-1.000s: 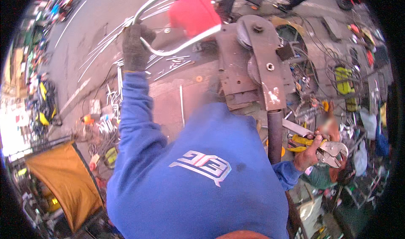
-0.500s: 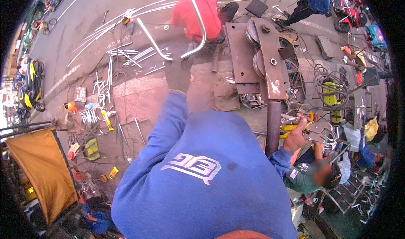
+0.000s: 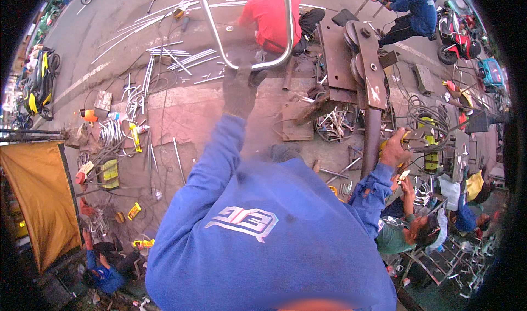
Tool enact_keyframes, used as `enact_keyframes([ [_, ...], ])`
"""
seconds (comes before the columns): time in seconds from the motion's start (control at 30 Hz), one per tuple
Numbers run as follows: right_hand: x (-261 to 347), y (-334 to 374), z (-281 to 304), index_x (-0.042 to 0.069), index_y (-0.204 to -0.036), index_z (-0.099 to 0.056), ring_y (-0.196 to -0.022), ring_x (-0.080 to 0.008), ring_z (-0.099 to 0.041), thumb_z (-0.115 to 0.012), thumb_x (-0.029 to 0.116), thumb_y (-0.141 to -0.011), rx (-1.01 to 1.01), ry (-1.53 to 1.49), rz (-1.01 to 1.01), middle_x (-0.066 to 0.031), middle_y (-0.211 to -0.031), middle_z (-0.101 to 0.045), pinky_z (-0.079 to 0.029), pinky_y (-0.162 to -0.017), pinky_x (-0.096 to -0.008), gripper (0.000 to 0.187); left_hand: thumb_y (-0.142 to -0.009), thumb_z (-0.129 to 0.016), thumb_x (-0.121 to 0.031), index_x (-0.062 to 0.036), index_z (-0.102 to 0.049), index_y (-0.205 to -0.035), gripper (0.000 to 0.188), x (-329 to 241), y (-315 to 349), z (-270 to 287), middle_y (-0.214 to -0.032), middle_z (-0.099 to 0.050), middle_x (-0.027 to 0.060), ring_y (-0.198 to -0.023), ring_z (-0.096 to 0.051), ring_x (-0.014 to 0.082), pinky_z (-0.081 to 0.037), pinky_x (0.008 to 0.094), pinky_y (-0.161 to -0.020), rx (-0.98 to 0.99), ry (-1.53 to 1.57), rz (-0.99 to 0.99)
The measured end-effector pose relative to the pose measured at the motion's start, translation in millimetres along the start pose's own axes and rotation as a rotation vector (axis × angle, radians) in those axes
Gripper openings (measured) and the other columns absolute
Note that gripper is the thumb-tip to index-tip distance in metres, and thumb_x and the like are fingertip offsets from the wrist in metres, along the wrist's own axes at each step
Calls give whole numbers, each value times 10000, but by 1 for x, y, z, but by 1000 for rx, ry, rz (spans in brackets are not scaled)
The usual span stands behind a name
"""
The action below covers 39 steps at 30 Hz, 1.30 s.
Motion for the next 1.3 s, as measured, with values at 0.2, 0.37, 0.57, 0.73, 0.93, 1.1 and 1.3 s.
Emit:
enact_keyframes([
  [0.2,10,-1,0,-38,-1129,-648,-941,-305,-670,-716,302,-857,-35,86,23,-165,-1067,-705,-499,-856,-428,440,-965,-594,-133,-23,-452,-1160,265,-10,25,13,-1118,-591,152,-1012,-650,286,-605,394,-826,-2,-17,1],
  [0.37,21,-1,-2,-30,-1046,-675,-857,-309,-677,-700,240,-858,26,-48,119,-170,-993,-713,-507,-776,-428,330,-973,-604,-124,-64,-499,-1122,192,-14,32,24,-1102,-649,152,-986,-674,276,-633,415,-802,-52,13,13],
  [0.57,10,-8,-9,-35,-1046,-667,-893,-319,-687,-711,252,-850,43,19,32,-173,-1003,-714,-514,-791,-436,350,-968,-606,-119,-67,-503,-1131,200,-22,38,17,-1108,-642,148,-974,-673,271,-640,409,-786,6,24,10],
  [0.73,11,-8,-11,-35,-1053,-667,-882,-317,-693,-719,272,-844,60,-3,31,-177,-989,-718,-522,-788,-435,375,-971,-600,-114,-69,-521,-1130,184,-31,45,13,-1098,-643,113,-967,-672,247,-639,394,-788,69,2,-2],
  [0.93,19,-6,-8,-38,-1026,-691,-826,-316,-695,-716,280,-843,26,-114,85,-187,-975,-721,-523,-745,-437,367,-979,-580,-97,-85,-535,-1136,164,-35,43,15,-1100,-646,109,-981,-671,252,-630,431,-813,84,-97,-74],
  [1.1,12,-11,-8,-41,-1023,-687,-840,-321,-694,-710,282,-843,17,-33,104,-197,-975,-720,-522,-753,-433,370,-974,-579,-127,-5,-547,-1051,148,-66,55,-16,-1030,-620,111,-971,-649,230,-604,401,-815,211,-257,-140],
  [1.3,22,-12,5,-42,-1148,-630,-898,-282,-687,-725,291,-861,-93,-55,5,-194,-1037,-707,-531,-789,-398,450,-1017,-508,-151,19,-450,-1257,300,-84,89,-83,-932,-578,72,-704,-630,192,-530,306,-659,525,-735,-128],
])
Point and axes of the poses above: each hand's wrist, its own y-axis away from the middle knuckle, its own z-axis out of the back of the hand, x = y × z, the point moved 7 cm from there along -y, towards the middle knuckle
